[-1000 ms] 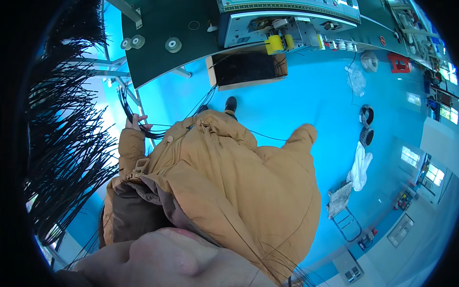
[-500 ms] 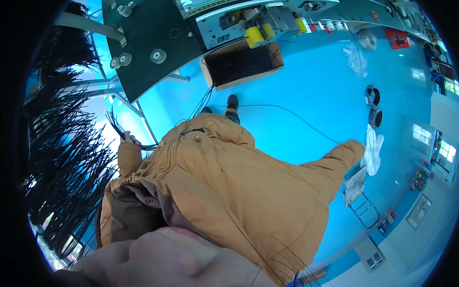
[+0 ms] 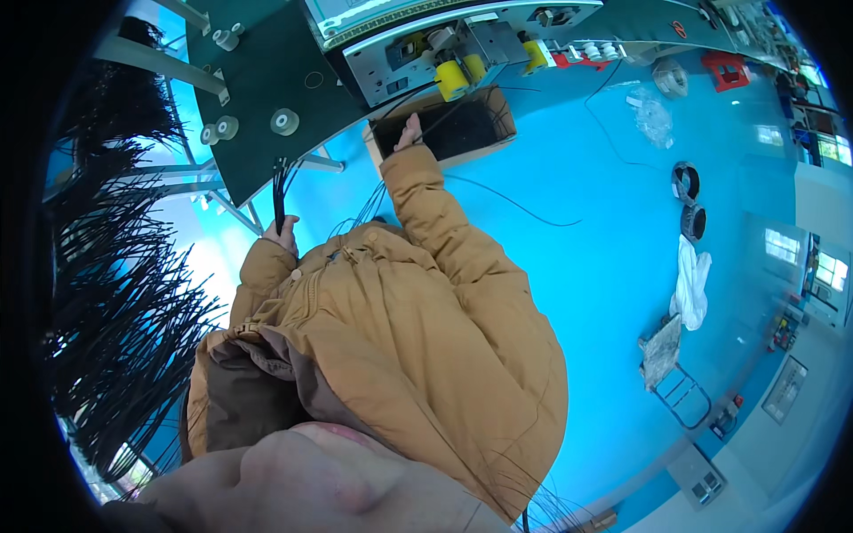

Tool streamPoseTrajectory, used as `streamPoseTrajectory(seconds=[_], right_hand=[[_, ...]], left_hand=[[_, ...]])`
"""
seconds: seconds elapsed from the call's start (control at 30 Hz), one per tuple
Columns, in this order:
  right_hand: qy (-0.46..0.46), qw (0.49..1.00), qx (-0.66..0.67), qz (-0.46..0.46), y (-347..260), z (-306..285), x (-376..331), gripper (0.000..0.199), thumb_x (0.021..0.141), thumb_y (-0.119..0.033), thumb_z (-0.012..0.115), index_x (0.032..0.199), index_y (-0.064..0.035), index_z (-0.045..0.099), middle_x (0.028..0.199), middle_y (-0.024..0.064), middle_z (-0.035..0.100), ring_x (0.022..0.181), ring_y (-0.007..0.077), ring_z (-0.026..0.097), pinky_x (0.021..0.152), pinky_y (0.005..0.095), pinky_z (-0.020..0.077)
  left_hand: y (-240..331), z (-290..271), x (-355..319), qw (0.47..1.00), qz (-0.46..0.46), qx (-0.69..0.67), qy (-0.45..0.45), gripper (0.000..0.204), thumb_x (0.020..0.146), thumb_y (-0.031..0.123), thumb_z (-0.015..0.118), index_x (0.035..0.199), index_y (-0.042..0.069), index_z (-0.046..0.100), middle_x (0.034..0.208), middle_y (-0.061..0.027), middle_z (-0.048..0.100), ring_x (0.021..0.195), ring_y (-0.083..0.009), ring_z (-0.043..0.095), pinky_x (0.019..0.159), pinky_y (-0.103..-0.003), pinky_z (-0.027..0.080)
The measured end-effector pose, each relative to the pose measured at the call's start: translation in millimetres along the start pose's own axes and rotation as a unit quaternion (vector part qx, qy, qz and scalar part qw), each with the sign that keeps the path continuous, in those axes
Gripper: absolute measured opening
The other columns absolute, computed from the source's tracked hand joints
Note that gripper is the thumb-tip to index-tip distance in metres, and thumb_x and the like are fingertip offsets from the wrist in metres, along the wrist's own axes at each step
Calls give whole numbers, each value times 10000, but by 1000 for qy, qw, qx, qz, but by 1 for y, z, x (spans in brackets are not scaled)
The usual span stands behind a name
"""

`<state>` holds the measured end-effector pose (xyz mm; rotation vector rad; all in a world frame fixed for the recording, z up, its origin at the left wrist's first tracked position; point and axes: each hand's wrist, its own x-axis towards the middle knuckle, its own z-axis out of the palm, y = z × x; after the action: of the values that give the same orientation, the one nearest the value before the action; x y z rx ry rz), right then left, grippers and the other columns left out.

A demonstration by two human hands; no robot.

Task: The person presses buttons on a machine control panel, feeds wires from a box into the machine, wraps tape around bundles of processed wires, and hangs the bundled wires on an overhead rack.

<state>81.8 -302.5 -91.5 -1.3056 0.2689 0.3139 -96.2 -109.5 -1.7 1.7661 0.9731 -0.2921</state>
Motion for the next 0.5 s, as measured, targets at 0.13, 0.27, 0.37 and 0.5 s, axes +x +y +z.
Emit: streamPoseTrajectory(seconds=[0.13, 0.27, 0.37, 0.5], right_hand=[[16, 1000, 7, -4, -16, 32, 2, 499, 837, -408, 218, 1244, -121, 201, 1255, 91, 280, 1137, 205, 298, 808, 304, 334], [-3, 1000, -22, 13, -23, 32, -4, 430, 842, -396, 242, 1154, -109, 318, 1100, 69, 397, 1010, 174, 383, 744, 277, 366], [-8, 997, -72, 10, -26, 25, -7, 391, 842, -392, 280, 1045, -94, 431, 907, 46, 508, 836, 143, 490, 672, 247, 403], [-8, 1000, -14, 19, -13, 18, -10, 381, 841, -388, 289, 966, -71, 460, 843, 47, 505, 729, 128, 496, 643, 226, 414]], left_hand=[[-15, -2, 3, 1000, 16, -20, 0, 297, 789, 344, 463, 892, 70, 513, 433, 21, 355, 347, -85, 358, 330, -232, 281], [-23, -2, 10, 999, -8, -34, 5, 303, 790, 355, 462, 891, 75, 515, 434, 19, 351, 345, -83, 351, 325, -232, 272], [-20, -2, 9, 1000, 13, -19, -5, 303, 792, 356, 460, 897, 76, 512, 434, 18, 347, 344, -84, 341, 327, -233, 271], [-7, 2, 4, 999, 7, -27, -30, 292, 797, 340, 459, 901, 71, 507, 432, 21, 337, 340, -86, 328, 332, -235, 275]])
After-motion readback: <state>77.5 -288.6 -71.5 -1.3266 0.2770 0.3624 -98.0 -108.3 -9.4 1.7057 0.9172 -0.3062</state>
